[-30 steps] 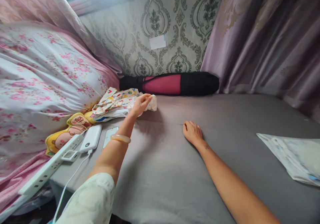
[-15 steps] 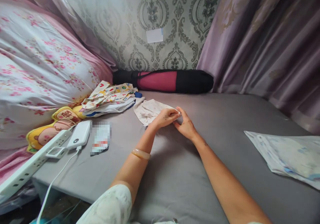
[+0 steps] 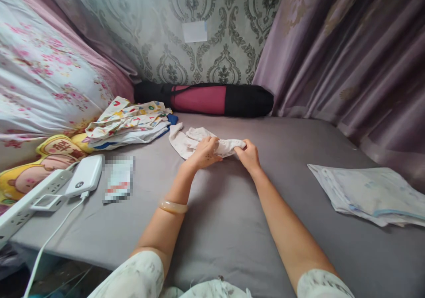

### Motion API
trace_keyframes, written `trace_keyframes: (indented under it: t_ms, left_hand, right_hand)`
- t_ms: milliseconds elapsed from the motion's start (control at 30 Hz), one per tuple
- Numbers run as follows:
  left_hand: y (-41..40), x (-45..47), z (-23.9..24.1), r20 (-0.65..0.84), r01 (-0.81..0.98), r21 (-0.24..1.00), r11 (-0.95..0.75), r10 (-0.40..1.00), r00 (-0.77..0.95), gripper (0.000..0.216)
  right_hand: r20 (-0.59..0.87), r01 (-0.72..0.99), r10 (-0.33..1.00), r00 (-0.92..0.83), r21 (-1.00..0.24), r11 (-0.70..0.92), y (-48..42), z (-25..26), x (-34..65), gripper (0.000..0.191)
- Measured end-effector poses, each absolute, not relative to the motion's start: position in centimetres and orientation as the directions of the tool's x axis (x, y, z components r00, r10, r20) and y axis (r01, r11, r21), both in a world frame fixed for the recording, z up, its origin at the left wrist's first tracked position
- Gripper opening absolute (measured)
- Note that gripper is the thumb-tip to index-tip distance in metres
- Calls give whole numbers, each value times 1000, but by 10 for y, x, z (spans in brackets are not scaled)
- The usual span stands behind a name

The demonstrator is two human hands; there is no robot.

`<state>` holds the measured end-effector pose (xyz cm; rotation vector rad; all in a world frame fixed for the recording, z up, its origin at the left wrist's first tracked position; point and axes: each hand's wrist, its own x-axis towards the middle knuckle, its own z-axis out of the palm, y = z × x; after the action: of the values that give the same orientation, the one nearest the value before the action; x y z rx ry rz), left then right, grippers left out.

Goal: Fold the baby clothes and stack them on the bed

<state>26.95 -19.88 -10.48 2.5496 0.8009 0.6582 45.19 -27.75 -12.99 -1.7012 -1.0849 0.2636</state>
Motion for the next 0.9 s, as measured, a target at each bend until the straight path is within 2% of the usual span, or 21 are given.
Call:
trace_keyframes:
  t_ms: [100, 200, 300, 500, 567, 733, 833, 900]
  left_hand:
    - [-193, 270, -120, 323, 507, 438, -742, 657, 681, 52]
    - [-187, 270, -132, 353, 501, 469, -727, 675, 648, 51]
    - [-183, 268, -136, 365, 489, 498, -716, 685, 631, 41]
    - [-187, 267, -127, 302, 448, 687, -572, 786, 540, 13]
    - [-189, 267, -122, 261, 403, 761, -508, 809, 527, 6]
    - [-193, 262, -104, 219, 239, 895, -377, 838, 500, 15]
    - [-197, 253, -87, 179, 118, 949, -291, 810, 559, 19]
    - [-199, 246, -77, 146, 55, 973, -222, 788, 597, 30]
  right_hand:
    - [296, 452, 698, 652, -891, -44, -279, -123, 460, 13]
    - [299, 412, 657, 693, -911, -21, -281, -119, 470, 13]
    - [318, 405, 624, 714, -914, 2, -283, -115, 479, 14]
    - [376, 390, 582, 721, -914, 107, -289, -102, 489, 19]
    - [396, 408, 597, 698, -905, 123, -292, -95, 492, 20]
    - [406, 444, 742, 533, -881, 163, -316, -64, 500, 26]
    - [355, 424, 840, 411, -890, 168, -339, -43, 508, 32]
    - [297, 423, 888, 351, -896, 133, -352, -35, 515, 35]
